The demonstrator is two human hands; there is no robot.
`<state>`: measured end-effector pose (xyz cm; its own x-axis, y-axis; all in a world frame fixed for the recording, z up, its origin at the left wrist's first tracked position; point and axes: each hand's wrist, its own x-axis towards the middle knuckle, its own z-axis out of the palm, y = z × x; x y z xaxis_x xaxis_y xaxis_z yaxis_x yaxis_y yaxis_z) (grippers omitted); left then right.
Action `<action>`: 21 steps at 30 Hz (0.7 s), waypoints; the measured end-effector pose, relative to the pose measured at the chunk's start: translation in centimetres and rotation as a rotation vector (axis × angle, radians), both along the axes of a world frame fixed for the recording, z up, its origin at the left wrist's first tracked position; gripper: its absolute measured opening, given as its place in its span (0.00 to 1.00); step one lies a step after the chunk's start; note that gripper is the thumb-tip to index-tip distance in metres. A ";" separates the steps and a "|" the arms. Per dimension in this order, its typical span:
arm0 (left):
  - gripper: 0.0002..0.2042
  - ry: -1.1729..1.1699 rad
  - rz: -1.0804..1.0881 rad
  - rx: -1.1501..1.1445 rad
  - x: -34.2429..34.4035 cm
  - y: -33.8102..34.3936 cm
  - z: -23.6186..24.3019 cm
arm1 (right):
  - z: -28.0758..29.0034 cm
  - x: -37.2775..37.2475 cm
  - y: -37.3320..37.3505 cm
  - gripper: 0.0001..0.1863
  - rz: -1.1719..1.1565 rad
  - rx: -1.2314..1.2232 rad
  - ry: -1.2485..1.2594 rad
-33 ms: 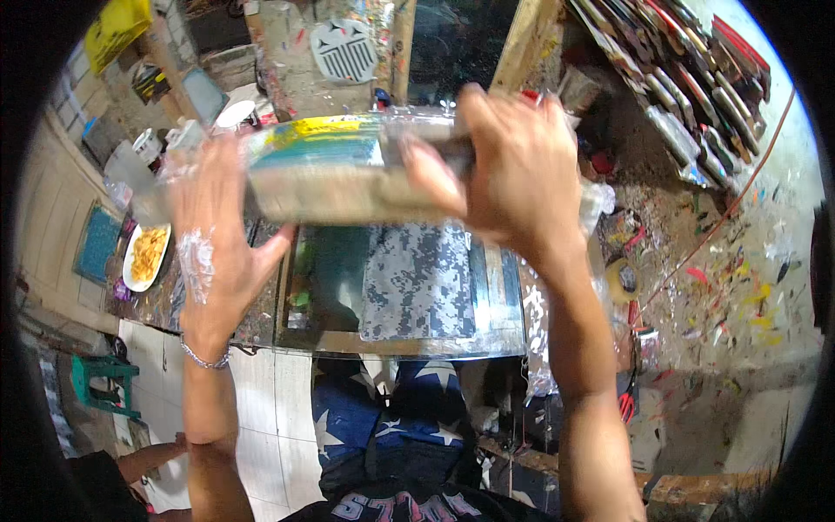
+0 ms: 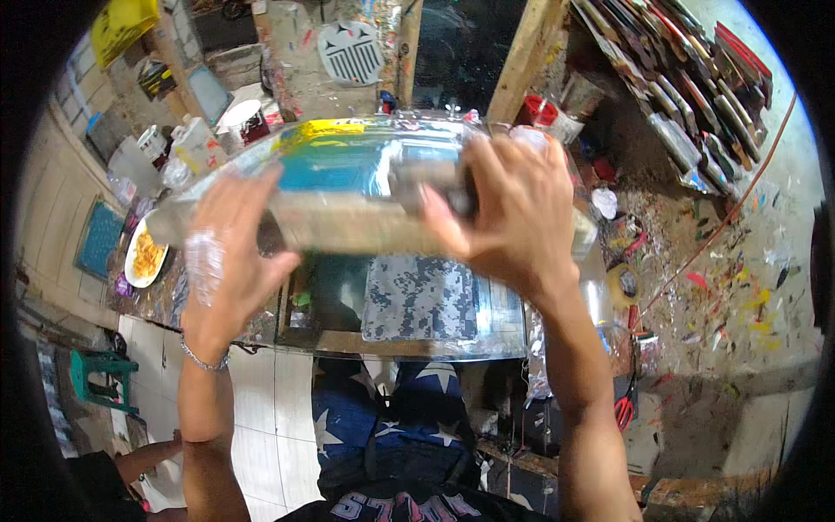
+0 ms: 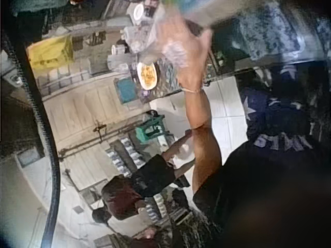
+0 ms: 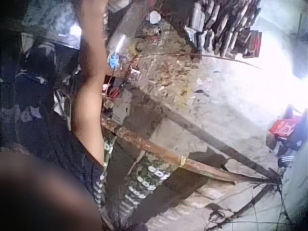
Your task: The person performs screen printing by repeatedly applying white ink with a squeegee onto a screen and pulling it through to print the Adidas logo onto fabric. The printed fabric is removed and placed aside after each pass.
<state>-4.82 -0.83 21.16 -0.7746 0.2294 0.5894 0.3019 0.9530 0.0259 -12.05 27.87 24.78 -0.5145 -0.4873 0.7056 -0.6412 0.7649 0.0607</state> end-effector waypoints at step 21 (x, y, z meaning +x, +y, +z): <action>0.26 -0.652 -0.155 0.000 5.8 1.9 -19.7 | -17.3 2.2 2.1 0.09 0.132 0.232 -0.637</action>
